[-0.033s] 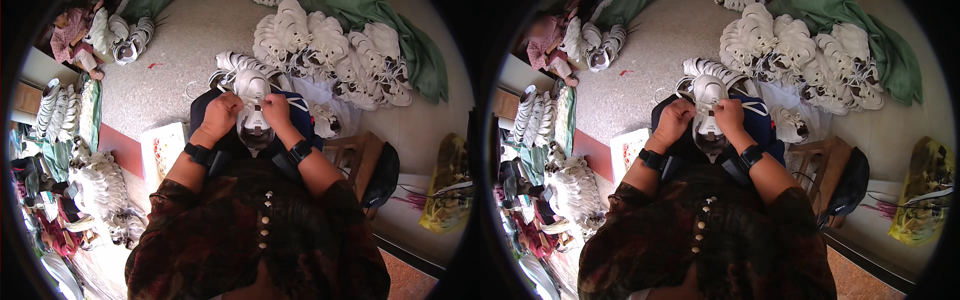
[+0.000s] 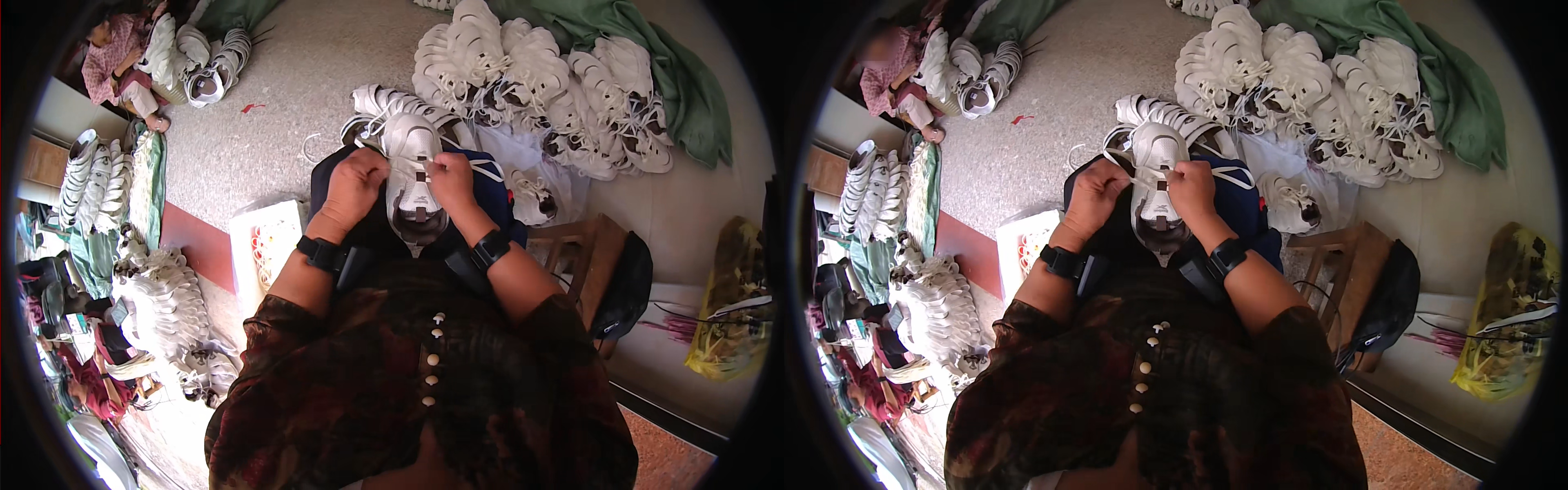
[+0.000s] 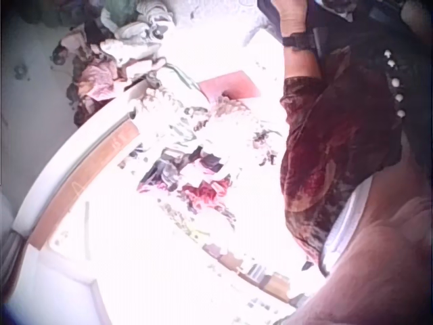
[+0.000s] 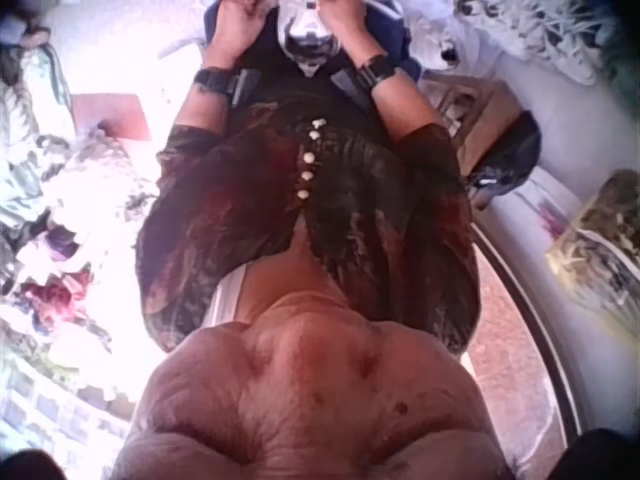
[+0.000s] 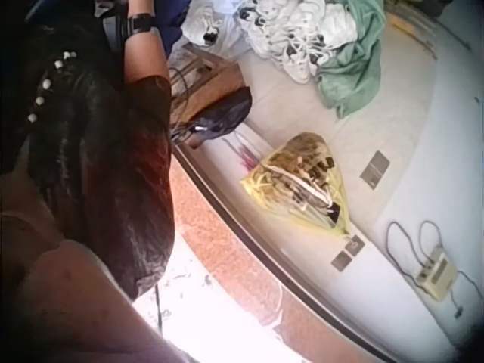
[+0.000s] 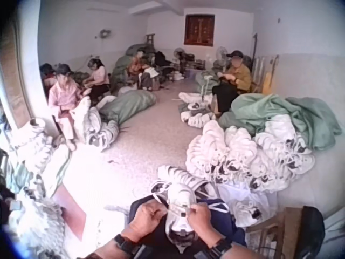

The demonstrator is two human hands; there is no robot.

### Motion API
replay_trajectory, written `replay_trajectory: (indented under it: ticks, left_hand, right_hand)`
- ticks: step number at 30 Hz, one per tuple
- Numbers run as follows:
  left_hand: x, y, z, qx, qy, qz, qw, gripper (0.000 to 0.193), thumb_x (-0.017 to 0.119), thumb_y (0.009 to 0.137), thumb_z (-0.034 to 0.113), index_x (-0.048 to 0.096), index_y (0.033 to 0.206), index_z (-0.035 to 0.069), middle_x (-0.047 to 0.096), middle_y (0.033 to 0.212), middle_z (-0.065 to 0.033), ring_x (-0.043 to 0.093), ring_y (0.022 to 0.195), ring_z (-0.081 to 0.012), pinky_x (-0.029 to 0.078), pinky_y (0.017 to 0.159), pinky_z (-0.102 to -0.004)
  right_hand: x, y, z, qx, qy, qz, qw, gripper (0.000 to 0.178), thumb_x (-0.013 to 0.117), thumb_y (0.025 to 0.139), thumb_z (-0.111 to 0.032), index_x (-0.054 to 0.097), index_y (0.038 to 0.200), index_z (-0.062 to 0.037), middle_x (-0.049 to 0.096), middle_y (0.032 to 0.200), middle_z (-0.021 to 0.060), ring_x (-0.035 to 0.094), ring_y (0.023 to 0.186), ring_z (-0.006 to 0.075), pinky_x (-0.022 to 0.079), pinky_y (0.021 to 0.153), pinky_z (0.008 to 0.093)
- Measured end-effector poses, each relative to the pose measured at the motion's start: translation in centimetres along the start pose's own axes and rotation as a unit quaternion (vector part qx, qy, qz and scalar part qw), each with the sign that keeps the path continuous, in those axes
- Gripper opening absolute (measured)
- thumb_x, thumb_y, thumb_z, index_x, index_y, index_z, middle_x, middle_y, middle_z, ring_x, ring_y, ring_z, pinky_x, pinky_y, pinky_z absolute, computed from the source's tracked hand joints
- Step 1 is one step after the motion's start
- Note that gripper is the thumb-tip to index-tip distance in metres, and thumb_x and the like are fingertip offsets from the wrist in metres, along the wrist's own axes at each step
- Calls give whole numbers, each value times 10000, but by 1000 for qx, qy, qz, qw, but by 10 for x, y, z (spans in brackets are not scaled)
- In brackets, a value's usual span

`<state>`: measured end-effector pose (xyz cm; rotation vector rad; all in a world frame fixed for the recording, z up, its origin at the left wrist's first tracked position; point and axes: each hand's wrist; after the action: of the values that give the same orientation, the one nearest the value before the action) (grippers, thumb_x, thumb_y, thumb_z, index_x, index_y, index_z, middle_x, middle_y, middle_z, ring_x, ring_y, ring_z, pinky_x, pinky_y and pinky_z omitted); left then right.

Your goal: The recorder is threading laces through the eyelets of a white shoe upper.

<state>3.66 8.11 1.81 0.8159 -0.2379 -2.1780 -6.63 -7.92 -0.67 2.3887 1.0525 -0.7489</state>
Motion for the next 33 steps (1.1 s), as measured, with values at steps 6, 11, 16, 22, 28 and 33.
replay_trajectory:
  ticks: [6, 11, 16, 22, 28, 33]
  left_hand:
    - [13, 2, 8, -292, -537, 5, 791, 94, 470, 912, 109, 538, 874, 57, 615, 826, -92, 611, 815, -176, 499, 594, -227]
    - [-12, -7, -9, -273, -595, -4, 756, 124, 412, 838, 64, 427, 720, 98, 372, 606, 18, 304, 511, -74, 237, 423, -182]
    - [-196, -97, -104, -298, -532, 324, 723, 234, 387, 911, 175, 341, 682, 159, 240, 572, 47, 212, 486, -60, 198, 411, -203]
    - [-134, -93, -110, -220, 88, 155, 959, 176, 621, 804, 182, 576, 907, 47, 611, 862, -57, 584, 678, -174, 458, 573, -281]
    - [-17, -1, -19, -196, 74, -70, 975, 253, 676, 745, 229, 609, 793, -11, 609, 659, -152, 613, 630, -260, 477, 606, -333]
    - [11, 23, -14, -264, 52, -125, 955, 245, 664, 722, 248, 634, 660, 13, 610, 615, -150, 619, 626, -282, 489, 632, -350]
  right_hand:
    - [-4, -5, 1, -80, 122, 134, 980, 90, 625, 750, -56, 575, 701, 0, 534, 636, 68, 508, 622, 170, 404, 543, 287]
    - [-51, -9, 28, 66, 401, 187, 894, 103, 498, 813, -6, 573, 745, 16, 621, 716, 87, 454, 522, 85, 372, 499, 209]
    - [-182, -36, 150, 189, 257, 403, 858, 103, 568, 764, -30, 534, 667, -21, 561, 640, 35, 480, 570, 94, 376, 524, 219]
    - [-136, -10, 109, -53, -79, 129, 987, 61, 593, 716, -26, 553, 758, -11, 550, 600, 88, 524, 552, 128, 426, 530, 272]
    - [-42, 8, 35, 50, 123, -87, 987, 153, 656, 701, -106, 601, 653, 28, 586, 548, 114, 585, 503, 181, 445, 503, 297]
    - [-11, 13, 46, 10, 113, -23, 993, 122, 643, 703, -93, 633, 704, 28, 590, 557, 96, 552, 499, 164, 424, 494, 290]
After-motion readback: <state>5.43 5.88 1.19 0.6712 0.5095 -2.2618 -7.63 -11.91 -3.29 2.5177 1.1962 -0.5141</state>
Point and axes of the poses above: each hand's wrist, its own y-axis towards the middle knuckle, its own x-axis out of the palm, z = x × y
